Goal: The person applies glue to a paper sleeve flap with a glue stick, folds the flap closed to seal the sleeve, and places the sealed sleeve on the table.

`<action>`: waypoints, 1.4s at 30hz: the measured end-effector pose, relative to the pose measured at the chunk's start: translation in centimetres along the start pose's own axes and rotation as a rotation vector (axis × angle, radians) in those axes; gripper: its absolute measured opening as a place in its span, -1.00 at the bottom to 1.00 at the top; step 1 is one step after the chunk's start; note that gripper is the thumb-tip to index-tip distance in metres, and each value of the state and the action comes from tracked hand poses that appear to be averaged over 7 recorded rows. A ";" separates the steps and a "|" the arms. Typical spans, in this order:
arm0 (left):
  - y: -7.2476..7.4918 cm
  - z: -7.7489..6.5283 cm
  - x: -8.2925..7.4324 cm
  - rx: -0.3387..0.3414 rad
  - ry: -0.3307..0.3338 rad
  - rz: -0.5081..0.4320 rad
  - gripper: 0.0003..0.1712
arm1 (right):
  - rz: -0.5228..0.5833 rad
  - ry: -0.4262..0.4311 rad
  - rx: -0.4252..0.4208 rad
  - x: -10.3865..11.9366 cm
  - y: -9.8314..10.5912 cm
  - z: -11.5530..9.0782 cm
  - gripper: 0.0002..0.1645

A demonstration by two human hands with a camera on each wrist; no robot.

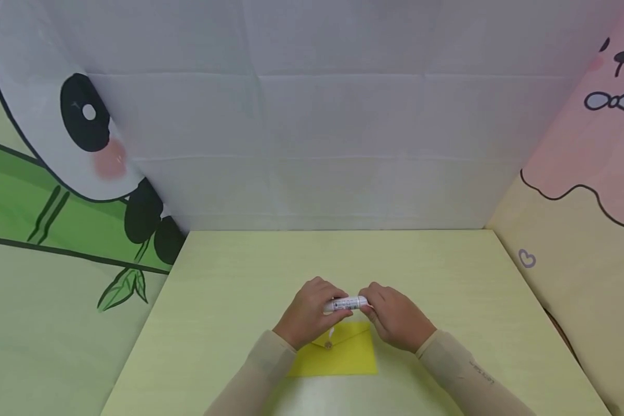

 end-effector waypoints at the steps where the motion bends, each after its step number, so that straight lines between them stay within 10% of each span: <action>1: 0.0 0.0 0.0 0.002 0.002 -0.001 -0.67 | 0.000 -0.006 0.005 0.0 0.0 0.0 -0.77; 12: -0.6 0.0 0.0 0.054 -0.010 0.003 -0.65 | -0.038 0.026 0.037 0.8 0.0 0.3 -0.64; 22: -5.4 -4.3 7.0 0.461 0.298 0.067 -0.17 | 0.097 -0.130 0.136 -1.2 -1.3 -0.6 -0.71; 42: -6.4 -5.0 6.6 0.516 0.156 0.174 -0.88 | 0.229 -0.072 0.378 1.9 -7.4 -2.4 -0.76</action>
Point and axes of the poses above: each hand's wrist, its own z-axis towards the middle knuckle, its own y-axis out of the back of the hand, x = y × z, the point moved 10 cm from there along z, towards the middle knuckle, and after that the axes turned 11 degrees about x, right-handed, at the moved point
